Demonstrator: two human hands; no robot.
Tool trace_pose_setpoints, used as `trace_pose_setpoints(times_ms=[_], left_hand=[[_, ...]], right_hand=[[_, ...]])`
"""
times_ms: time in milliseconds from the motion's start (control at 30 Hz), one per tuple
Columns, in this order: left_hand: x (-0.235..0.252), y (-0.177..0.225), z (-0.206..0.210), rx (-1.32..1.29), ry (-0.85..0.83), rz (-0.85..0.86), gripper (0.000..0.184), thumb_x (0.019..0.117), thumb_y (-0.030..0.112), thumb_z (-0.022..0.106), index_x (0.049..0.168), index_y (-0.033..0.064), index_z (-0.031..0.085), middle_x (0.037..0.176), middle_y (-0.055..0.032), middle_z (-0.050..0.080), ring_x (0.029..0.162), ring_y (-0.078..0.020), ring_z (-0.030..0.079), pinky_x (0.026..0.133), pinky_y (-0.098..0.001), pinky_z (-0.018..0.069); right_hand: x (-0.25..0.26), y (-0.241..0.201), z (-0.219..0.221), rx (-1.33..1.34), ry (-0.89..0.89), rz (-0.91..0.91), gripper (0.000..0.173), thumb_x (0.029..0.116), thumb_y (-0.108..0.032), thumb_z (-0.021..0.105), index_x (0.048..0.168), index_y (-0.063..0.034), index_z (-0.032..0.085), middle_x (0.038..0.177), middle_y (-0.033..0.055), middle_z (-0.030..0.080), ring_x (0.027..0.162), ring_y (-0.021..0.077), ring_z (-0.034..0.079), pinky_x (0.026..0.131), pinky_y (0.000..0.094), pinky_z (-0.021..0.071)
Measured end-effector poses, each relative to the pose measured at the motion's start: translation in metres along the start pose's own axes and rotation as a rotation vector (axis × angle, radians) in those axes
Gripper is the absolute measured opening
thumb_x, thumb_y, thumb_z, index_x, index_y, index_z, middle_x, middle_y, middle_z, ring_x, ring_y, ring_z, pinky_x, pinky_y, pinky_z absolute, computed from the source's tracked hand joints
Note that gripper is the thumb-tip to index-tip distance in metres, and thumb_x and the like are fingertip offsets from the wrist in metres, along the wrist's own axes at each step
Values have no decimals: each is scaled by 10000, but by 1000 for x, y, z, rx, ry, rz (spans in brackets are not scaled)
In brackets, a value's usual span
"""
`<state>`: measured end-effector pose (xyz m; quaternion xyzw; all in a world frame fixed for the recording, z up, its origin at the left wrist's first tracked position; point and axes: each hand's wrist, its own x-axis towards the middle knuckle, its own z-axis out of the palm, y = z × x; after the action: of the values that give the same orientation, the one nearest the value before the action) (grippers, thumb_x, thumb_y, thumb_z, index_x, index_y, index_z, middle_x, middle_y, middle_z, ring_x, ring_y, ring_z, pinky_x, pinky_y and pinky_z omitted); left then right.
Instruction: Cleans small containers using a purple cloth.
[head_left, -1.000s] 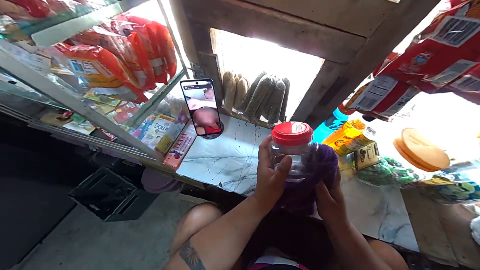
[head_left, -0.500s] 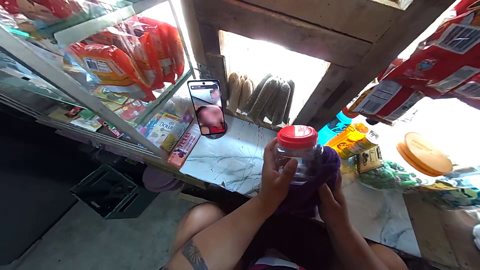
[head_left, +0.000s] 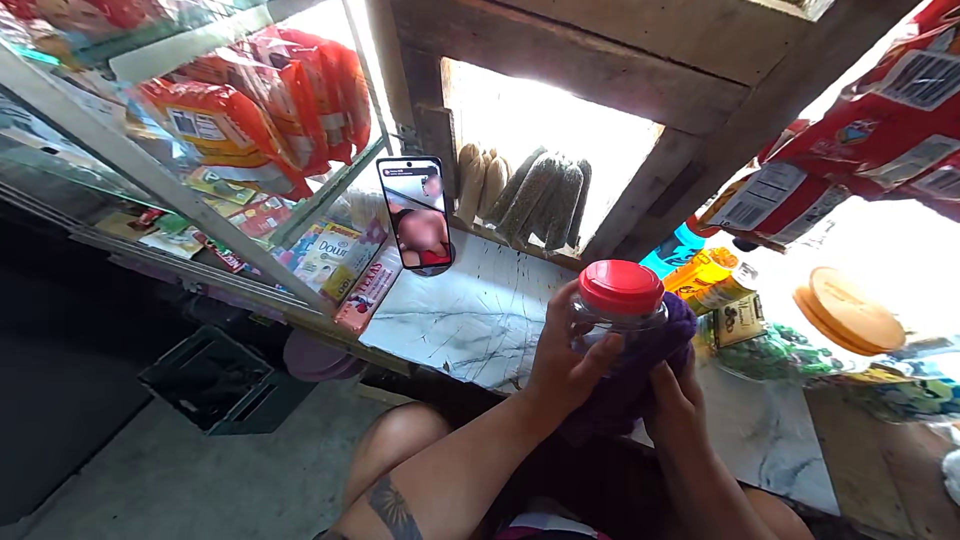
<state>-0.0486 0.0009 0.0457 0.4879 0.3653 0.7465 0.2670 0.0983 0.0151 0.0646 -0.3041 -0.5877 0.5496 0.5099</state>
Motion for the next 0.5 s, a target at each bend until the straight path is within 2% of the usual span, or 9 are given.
trace_pose_setpoints(times_ms=[167, 267, 333, 500], left_hand=[[-1, 2, 1, 96, -58, -84, 765, 992, 446, 607, 1462, -90, 329, 1203, -183, 644, 1039, -116, 682, 910, -319, 586], [-3, 2, 2, 130, -122, -155, 775, 984, 475, 610, 1459, -80, 353, 1197, -172, 658, 1055, -128, 681, 933, -344, 582], [-4, 2, 3, 134, -166, -187, 780, 985, 480, 604, 1465, -80, 351, 1211, -179, 654, 1085, -138, 673, 964, -353, 569], [-6, 6, 4, 168, -270, -215, 738, 975, 410, 647, 1463, -74, 378, 1226, -195, 652, 1113, -177, 668, 987, -381, 556]], right_hand=[[3, 0, -4, -29, 68, -39, 701, 1001, -315, 641, 1479, -6, 231, 1221, -66, 638, 1092, 26, 651, 971, 250, 561], [6, -4, -4, -30, 104, -56, 617, 1023, -294, 609, 1459, -37, 255, 1193, -86, 649, 1076, 19, 657, 963, 248, 565], [7, -7, -5, -37, 132, -63, 622, 1023, -302, 609, 1460, -32, 257, 1189, -89, 652, 1071, 17, 660, 960, 240, 565], [12, -13, -8, -71, 180, -46, 606, 1042, -308, 541, 1469, -3, 238, 1203, -84, 628, 1089, -11, 637, 964, 216, 548]])
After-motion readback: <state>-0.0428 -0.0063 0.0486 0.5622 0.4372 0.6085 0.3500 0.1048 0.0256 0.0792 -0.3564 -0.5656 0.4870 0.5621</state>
